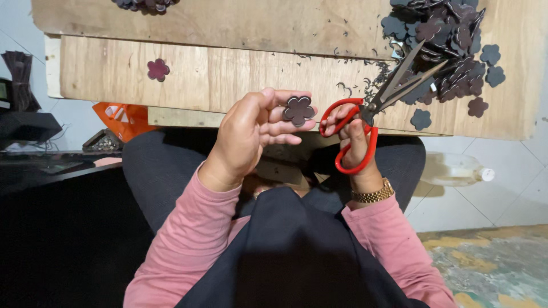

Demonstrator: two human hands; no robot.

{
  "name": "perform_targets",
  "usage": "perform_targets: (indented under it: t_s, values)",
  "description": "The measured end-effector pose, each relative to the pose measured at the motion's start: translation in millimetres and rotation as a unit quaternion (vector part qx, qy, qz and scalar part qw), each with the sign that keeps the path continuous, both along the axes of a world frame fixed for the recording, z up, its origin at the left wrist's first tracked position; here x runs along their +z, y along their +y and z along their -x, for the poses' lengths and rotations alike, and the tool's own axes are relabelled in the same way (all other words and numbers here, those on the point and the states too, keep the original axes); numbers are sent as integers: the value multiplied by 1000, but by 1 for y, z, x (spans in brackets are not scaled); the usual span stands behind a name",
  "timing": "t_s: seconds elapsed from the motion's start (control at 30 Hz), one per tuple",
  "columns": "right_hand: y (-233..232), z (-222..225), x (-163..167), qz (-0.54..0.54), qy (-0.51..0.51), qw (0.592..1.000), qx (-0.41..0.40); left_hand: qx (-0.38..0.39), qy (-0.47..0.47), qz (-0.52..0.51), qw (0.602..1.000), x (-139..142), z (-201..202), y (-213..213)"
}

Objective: The person sits on the floor and uses red-handled scissors to trim excess material from the edges of small flower-shaped leather pieces, one piece at a time, placing trimmed pieces into piles on the wooden bench. They occasionally set the scissors down to reposition pieces and resume trimming.

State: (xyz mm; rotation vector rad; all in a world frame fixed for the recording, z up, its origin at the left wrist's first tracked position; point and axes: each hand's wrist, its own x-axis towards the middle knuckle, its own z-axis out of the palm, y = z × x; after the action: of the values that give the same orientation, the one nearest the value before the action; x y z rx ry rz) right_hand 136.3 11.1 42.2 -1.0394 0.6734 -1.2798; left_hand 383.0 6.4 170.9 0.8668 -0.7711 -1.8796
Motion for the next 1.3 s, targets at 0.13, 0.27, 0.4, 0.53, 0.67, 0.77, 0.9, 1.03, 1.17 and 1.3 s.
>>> perform_targets:
  t_s: [0.13,0.27,0.4,0.53,0.67,0.77,0.9,1.03,1.17,1.3]
  values:
    - [-11,9,-11,6,-29,1000,7,-14,-3,-17,1000,-3,3,-6]
    - [-20,16,-14,-30,-71,997,13,-2,-75,58,996,-13,15,-12]
    - [-23,21,-13,-37,-77,996,4,52,-62,69,994,-29,25,-17]
    - [-27,28,-13,-36,-72,997,5,92,-119,100,983,-43,34,-23]
    - [-32,35,-16,-35,-72,997,16,129,-148,108,975,-48,45,-29]
    - [-33,39,-19,-40,-72,996,19,150,-173,113,967,-45,52,-32]
    - [-33,44,-20,-43,-71,996,17,158,-191,116,962,-46,57,-34]
    - [-34,48,-21,-48,-83,995,30,164,-174,114,964,-56,57,-35]
    - [-35,49,-25,-46,-84,995,24,171,-173,111,964,-65,57,-37]
    - [-33,48,-27,-49,-78,996,21,156,-178,113,965,-57,54,-34]
